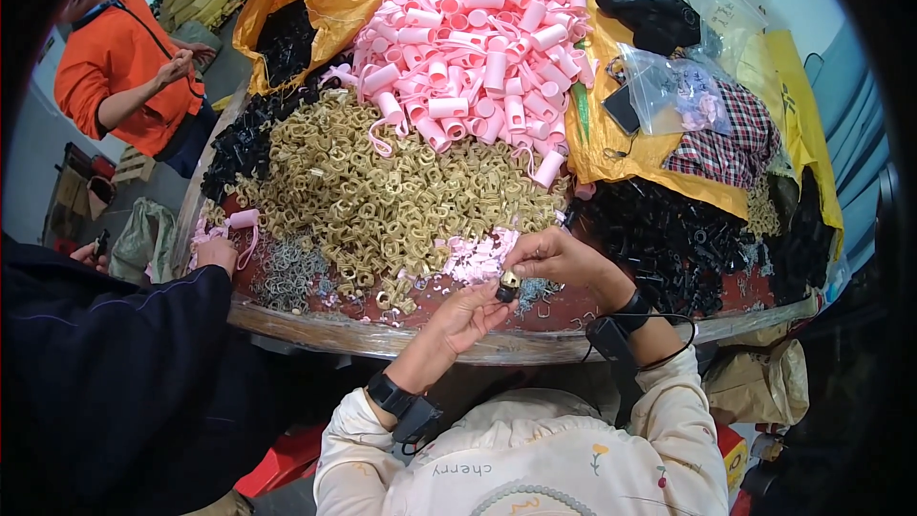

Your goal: The person picks up a black plastic component and a small metal spring, inserts the spring into the component, and then presses a pink plastic sleeve over the assembly. After completing the assembly, the person places the finished item onto the table.

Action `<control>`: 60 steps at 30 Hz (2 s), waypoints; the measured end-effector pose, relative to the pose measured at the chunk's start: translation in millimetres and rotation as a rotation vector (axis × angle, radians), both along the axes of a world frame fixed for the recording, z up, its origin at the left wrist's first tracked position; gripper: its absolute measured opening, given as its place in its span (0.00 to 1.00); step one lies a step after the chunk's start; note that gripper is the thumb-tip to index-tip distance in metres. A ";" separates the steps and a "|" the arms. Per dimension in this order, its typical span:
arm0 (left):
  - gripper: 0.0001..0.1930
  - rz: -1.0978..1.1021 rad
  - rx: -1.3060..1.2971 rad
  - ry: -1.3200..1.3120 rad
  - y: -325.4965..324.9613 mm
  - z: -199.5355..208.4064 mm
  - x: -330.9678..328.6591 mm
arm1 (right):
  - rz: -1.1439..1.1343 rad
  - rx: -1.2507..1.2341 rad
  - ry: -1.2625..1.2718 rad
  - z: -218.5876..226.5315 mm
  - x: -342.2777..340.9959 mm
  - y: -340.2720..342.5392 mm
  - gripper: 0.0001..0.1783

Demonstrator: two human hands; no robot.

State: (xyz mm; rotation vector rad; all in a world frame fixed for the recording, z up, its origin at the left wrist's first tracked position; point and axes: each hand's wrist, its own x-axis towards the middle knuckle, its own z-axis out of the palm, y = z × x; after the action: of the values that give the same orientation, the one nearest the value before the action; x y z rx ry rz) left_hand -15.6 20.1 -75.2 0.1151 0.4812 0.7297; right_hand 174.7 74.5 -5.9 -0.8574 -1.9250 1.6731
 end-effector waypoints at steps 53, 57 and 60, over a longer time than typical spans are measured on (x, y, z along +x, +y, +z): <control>0.11 0.182 0.229 0.343 8.9 24.3 5.2 | -0.384 0.234 0.040 -21.9 -15.1 -29.8 0.04; 0.10 0.157 0.203 0.302 5.3 33.5 5.1 | -0.515 0.465 0.032 -26.8 -22.6 -36.9 0.05; 0.10 0.129 0.199 0.283 4.4 32.5 4.1 | -0.508 0.746 -0.029 -22.4 -21.3 -37.7 0.08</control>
State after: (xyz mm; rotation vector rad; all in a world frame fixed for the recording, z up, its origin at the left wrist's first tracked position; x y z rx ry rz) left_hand -11.4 24.5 -42.6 0.3800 0.6898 0.8920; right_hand 153.4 36.8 -28.2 -0.9352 -1.9092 0.5792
